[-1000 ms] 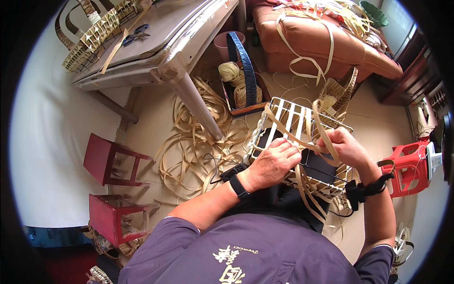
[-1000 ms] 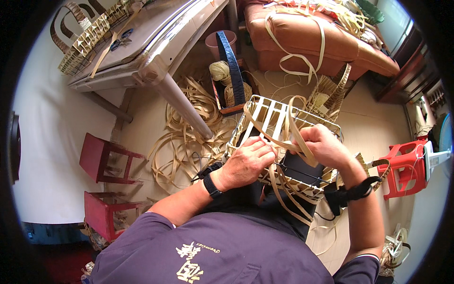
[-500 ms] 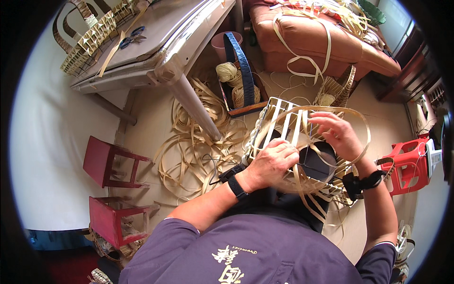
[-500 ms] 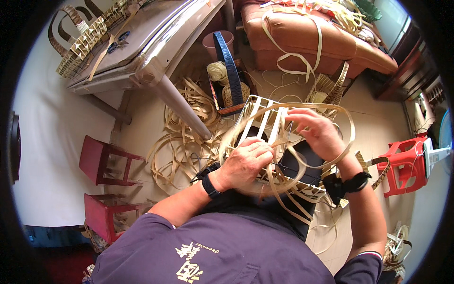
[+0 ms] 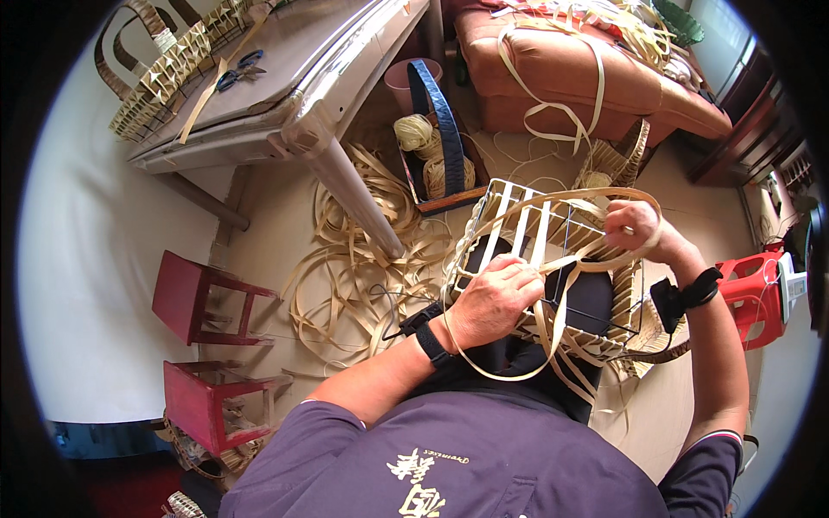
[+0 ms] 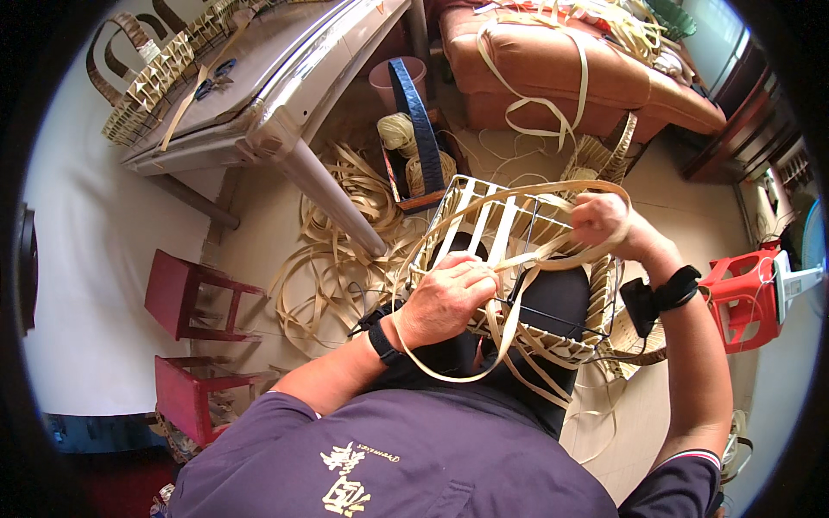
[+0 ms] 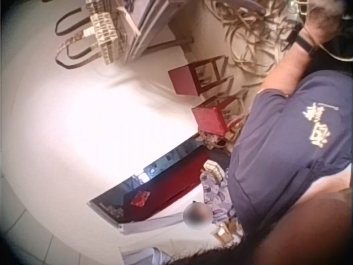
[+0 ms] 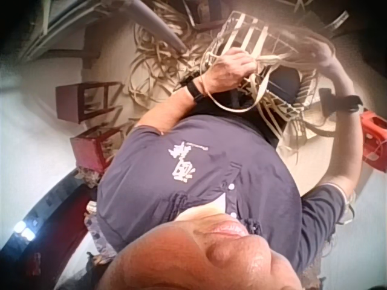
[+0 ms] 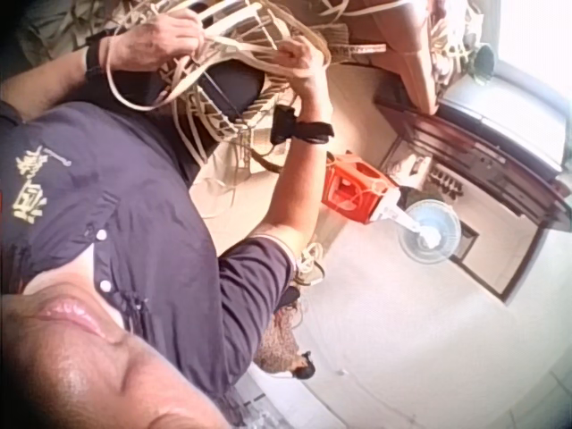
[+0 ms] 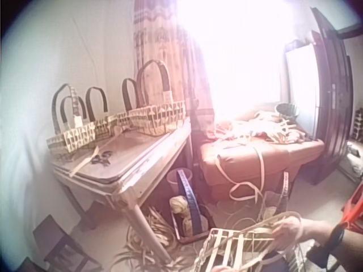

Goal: The person weaves a basket by threading strips of bamboo through a wire frame.

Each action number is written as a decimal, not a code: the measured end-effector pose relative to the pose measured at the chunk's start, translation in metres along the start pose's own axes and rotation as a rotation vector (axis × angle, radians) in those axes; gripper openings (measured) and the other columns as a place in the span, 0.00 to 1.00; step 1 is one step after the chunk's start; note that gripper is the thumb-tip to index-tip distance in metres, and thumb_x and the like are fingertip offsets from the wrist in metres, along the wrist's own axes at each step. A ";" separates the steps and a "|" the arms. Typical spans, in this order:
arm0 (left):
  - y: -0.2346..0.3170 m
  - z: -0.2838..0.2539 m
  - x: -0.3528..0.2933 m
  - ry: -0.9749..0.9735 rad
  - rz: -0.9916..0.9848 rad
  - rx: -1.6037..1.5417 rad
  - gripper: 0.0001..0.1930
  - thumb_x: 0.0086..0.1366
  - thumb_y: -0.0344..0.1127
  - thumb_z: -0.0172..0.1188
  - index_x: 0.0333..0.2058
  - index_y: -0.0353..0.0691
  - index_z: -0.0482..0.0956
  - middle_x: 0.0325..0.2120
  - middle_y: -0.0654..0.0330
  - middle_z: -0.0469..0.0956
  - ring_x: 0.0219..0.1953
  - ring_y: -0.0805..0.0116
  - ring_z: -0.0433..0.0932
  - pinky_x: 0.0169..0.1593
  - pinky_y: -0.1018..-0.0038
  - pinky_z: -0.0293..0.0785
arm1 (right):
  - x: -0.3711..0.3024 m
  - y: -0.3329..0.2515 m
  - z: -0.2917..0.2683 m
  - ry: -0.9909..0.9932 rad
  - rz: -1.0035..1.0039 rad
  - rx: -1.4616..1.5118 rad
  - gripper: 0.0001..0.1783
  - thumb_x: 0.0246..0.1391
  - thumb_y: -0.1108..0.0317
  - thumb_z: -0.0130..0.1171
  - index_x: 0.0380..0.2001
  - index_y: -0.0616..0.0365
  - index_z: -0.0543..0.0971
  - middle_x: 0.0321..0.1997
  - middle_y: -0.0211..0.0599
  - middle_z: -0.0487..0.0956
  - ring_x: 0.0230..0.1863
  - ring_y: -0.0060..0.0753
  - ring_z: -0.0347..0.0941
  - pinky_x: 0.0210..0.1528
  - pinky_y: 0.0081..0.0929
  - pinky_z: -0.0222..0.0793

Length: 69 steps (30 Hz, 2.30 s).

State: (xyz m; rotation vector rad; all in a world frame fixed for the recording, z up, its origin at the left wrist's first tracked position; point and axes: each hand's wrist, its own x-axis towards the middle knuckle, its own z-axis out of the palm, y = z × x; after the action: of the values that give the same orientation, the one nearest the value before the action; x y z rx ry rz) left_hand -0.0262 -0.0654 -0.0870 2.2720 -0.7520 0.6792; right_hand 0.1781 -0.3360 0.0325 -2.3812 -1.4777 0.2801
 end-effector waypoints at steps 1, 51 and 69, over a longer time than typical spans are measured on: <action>-0.001 0.001 -0.001 -0.015 -0.003 0.008 0.08 0.66 0.29 0.63 0.43 0.38 0.82 0.45 0.54 0.86 0.54 0.53 0.85 0.69 0.59 0.73 | -0.008 0.009 -0.001 0.027 0.161 0.006 0.08 0.58 0.68 0.70 0.30 0.61 0.84 0.32 0.43 0.80 0.34 0.52 0.79 0.40 0.47 0.75; 0.008 -0.109 -0.033 -0.409 -0.336 0.012 0.20 0.52 0.23 0.67 0.45 0.45 0.92 0.48 0.67 0.91 0.55 0.59 0.89 0.66 0.54 0.75 | -0.146 0.262 0.458 -0.442 0.689 0.135 0.29 0.61 0.68 0.63 0.66 0.44 0.86 0.80 0.42 0.76 0.76 0.52 0.74 0.75 0.45 0.75; 0.017 -0.126 -0.041 -0.358 -0.499 -0.033 0.06 0.64 0.34 0.73 0.40 0.50 0.89 0.46 0.71 0.93 0.58 0.63 0.90 0.63 0.58 0.78 | -0.228 0.274 0.590 -0.543 0.960 -0.101 0.25 0.58 0.68 0.67 0.59 0.60 0.90 0.87 0.51 0.62 0.72 0.63 0.78 0.73 0.49 0.77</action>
State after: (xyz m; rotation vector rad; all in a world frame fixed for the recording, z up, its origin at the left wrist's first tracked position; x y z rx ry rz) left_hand -0.0996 0.0263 -0.0224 2.4419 -0.3171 0.0277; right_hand 0.1092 -0.5530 -0.6179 -3.0751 -0.3536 1.1518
